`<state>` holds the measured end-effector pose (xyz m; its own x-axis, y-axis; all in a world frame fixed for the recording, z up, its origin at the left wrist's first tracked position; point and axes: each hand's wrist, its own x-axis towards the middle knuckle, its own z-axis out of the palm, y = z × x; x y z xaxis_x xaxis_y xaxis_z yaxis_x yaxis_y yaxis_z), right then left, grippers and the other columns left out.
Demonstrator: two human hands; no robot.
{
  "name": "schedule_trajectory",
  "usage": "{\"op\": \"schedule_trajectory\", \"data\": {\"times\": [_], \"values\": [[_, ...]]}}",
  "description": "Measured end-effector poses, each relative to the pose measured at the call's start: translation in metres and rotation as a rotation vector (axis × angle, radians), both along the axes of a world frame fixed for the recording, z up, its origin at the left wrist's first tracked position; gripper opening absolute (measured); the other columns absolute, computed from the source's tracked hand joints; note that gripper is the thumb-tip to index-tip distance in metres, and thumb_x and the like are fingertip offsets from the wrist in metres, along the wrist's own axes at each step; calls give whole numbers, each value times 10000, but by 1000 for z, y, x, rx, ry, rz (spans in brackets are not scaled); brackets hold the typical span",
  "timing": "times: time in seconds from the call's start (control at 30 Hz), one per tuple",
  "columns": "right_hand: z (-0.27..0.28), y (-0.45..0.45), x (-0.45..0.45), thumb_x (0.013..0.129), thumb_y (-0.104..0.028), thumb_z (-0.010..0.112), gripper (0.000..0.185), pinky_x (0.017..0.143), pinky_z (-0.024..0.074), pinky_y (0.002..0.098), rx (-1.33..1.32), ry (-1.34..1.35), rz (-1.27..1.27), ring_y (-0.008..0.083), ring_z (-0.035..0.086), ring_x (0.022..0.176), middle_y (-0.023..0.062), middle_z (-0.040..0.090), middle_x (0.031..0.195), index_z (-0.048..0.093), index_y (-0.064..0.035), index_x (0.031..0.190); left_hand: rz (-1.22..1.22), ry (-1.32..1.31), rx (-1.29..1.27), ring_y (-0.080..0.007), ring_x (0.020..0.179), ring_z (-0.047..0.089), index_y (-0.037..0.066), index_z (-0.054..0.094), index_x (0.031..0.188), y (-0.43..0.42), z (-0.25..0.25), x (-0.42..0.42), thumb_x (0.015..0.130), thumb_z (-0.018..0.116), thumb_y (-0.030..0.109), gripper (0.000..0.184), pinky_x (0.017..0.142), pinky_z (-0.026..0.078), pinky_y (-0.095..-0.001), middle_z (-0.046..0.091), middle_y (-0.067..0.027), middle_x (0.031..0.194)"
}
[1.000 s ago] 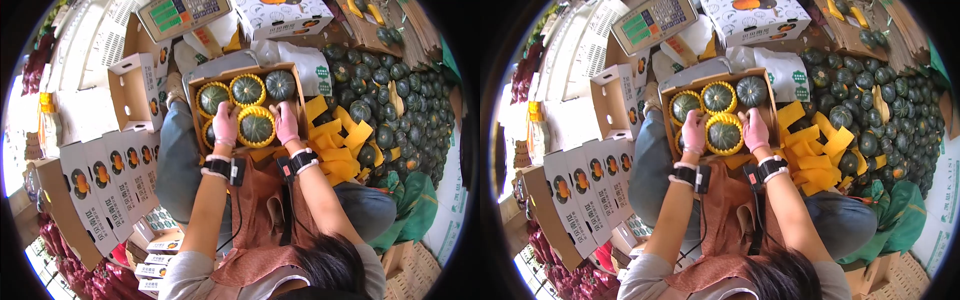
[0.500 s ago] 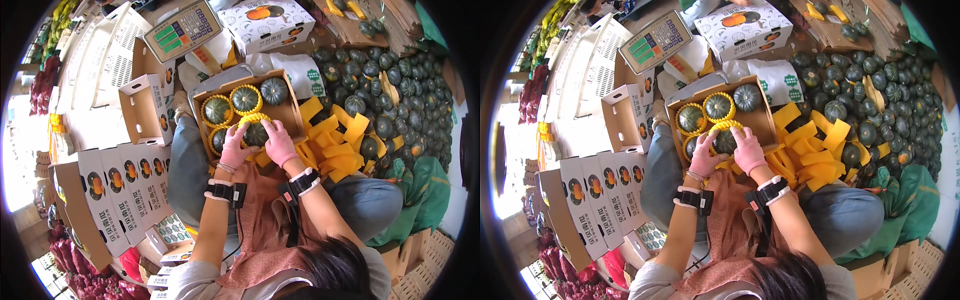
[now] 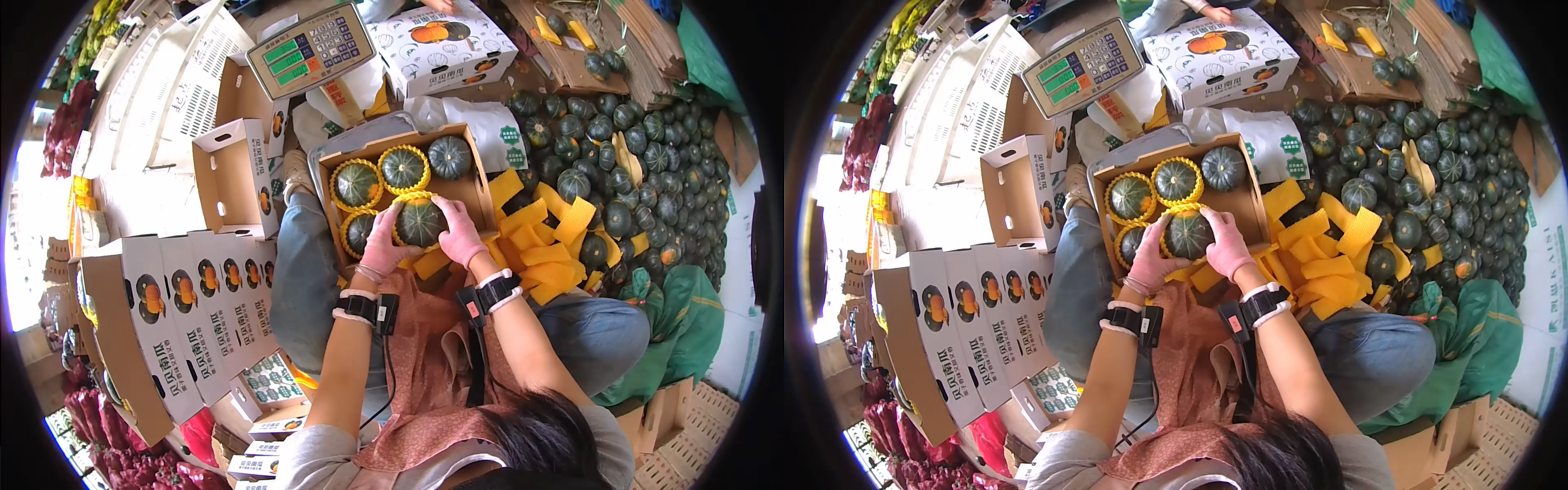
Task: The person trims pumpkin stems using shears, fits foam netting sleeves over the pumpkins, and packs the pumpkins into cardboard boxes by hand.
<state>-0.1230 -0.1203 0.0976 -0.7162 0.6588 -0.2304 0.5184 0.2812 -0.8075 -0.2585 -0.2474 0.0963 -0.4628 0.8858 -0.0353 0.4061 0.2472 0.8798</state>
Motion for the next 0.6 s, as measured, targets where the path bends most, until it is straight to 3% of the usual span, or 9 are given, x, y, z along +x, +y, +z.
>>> {"op": "schedule_trajectory", "data": {"times": [0.17, 0.27, 0.3, 0.33, 0.4, 0.43, 0.53, 0.57, 0.6], "values": [[7, 8, 13, 634, -95, 735, 848, 1054, 318, 395, -147, 217, 71, 364, 376, 1232, 208, 384, 1294, 316, -100, 1371, -14, 48, 111, -291, 1179, 455, 35, 335, 1367, 3, 3, 8, 563, 871, 287, 998, 999, 375, -372, 458, -159, 1268], [16, 20, 19, 499, -365, 882, 1146, 1062, 292, 397, 87, 379, -174, 339, 330, 1257, 231, 312, 1332, 232, -19, 1376, -86, -678, 370, -234, 1275, 357, 10, 297, 1365, 13, 37, 37, 594, 844, 408, 1025, 1047, 318, -360, 373, -137, 1361], [17, 27, 20, 502, -322, 862, 1075, 1037, 314, 405, 0, 416, -253, 337, 349, 1216, 223, 334, 1300, 265, -18, 1344, -147, -787, 441, -231, 1276, 357, 12, 291, 1367, 17, 35, 39, 736, 752, 408, 876, 1052, 308, -354, 373, -142, 1361], [21, 34, 19, 506, -279, 843, 1006, 1013, 336, 412, -85, 459, -335, 334, 368, 1176, 216, 357, 1268, 299, -18, 1311, -101, -737, 407, -222, 1242, 393, 29, 377, 1319, 26, 37, 35, 865, 631, 322, 597, 1009, 351, -358, 448, -121, 1296], [39, 44, 18, 491, -230, 805, 970, 988, 353, 422, 261, 198, -259, 350, 395, 1109, 208, 385, 1216, 311, -37, 1304, 3, -575, 143, -262, 1174, 470, 35, 487, 1217, 51, 11, 23, 900, 538, 195, 359, 983, 374, -365, 492, -111, 1270], [32, 51, 17, 481, -223, 798, 977, 982, 355, 428, 332, 274, -195, 357, 399, 1092, 206, 389, 1207, 310, -52, 1311, 33, 47, -284, -298, 1162, 471, 49, 565, 1103, 65, 9, 27, 833, 567, 151, 288, 975, 365, -411, 524, -100, 1223], [16, 57, 14, 446, -227, 796, 994, 1004, 342, 441, 416, 344, -24, 375, 377, 1132, 187, 390, 1203, 348, -131, 1328, -94, 693, -601, -298, 1284, 298, 165, 515, 1267, 83, 2, 45, 673, 693, 403, 664, 1061, 166, -572, 404, -110, 1329], [10, 58, 14, 440, -230, 798, 981, 1011, 340, 440, 364, 260, 18, 381, 370, 1142, 182, 380, 1213, 371, -158, 1320, -135, 684, -606, -297, 1301, 256, 170, 464, 1329, 82, -4, 45, 621, 713, 471, 808, 1066, 115, -599, 350, -119, 1356], [6, 59, 16, 433, -232, 800, 969, 1017, 337, 440, 309, 176, 57, 387, 362, 1151, 177, 371, 1222, 394, -184, 1312, -177, 691, -653, -301, 1290, 284, 168, 483, 1295, 81, -7, 37, 597, 732, 470, 800, 1059, 138, -602, 372, -121, 1336]]}}
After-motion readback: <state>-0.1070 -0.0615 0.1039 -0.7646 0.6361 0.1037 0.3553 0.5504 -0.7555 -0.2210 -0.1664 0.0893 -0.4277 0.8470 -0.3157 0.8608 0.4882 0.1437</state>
